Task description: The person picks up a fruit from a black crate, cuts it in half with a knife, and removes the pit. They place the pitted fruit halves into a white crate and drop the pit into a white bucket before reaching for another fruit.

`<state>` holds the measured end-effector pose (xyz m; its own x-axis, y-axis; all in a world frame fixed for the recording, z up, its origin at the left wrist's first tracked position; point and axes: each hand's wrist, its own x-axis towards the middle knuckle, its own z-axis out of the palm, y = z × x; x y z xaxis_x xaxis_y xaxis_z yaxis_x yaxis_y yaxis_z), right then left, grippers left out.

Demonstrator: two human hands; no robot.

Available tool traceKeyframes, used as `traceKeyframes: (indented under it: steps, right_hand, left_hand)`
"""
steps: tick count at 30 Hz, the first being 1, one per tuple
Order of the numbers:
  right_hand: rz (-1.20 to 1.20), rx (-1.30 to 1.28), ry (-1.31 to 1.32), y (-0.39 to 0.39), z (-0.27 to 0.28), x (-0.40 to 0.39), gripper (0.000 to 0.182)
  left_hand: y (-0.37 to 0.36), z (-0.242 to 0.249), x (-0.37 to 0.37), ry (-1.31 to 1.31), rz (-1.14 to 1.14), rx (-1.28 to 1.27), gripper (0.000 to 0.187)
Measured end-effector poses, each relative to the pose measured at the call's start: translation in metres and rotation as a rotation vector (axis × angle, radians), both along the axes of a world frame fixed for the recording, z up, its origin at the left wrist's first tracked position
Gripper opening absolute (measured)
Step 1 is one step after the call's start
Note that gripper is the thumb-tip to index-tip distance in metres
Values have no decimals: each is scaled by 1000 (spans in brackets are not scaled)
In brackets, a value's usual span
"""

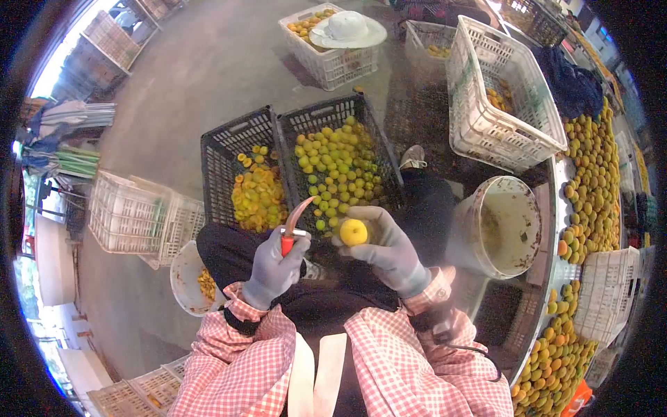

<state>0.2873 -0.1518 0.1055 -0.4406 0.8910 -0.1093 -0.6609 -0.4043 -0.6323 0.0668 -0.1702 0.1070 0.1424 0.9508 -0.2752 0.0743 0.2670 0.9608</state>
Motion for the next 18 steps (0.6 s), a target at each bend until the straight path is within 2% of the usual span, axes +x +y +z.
traceKeyframes:
  steps: [1, 3, 4, 5, 7, 8, 10, 11, 13, 15, 16, 18]
  right_hand:
    - [-3, -1, 0, 0, 0, -1, 58]
    - [-18, 229, -368, -1, 0, -3, 59]
    - [49, 216, -414, 1, 0, -1, 65]
    - [48, 215, -414, 1, -4, -2, 65]
    - [-132, 358, -447, 3, -13, -9, 69]
    - [-132, 359, -446, 4, -13, -11, 69]
    - [-118, 229, -338, 3, -4, -15, 72]
    - [-118, 227, -337, 3, 3, -16, 72]
    - [16, 127, -236, 1, 16, -17, 73]
    - [41, 114, -179, -2, 8, -17, 71]
    - [24, 167, -236, -3, 7, -17, 67]
    - [3, 218, -294, -6, 5, -16, 63]
  left_hand:
    - [0, 8, 3, 0, -3, -1, 13]
    - [-1, 16, 9, -87, -23, -104, 14]
    - [-3, 10, 12, -218, -37, -59, 18]
    - [-4, 12, 13, -217, -38, -60, 18]
    - [-3, 18, 14, -277, -36, -144, 25]
    - [-3, 14, 14, -276, -36, -143, 25]
    - [-3, 5, 14, 59, -141, 131, 32]
    - [-5, 4, 14, 60, -141, 130, 32]
    - [-7, 7, 16, 382, -168, 372, 40]
    - [-9, 5, 16, 481, -174, 434, 42]
    - [-10, 5, 16, 580, -179, 496, 45]
    - [-11, 7, 15, 613, -187, 520, 46]
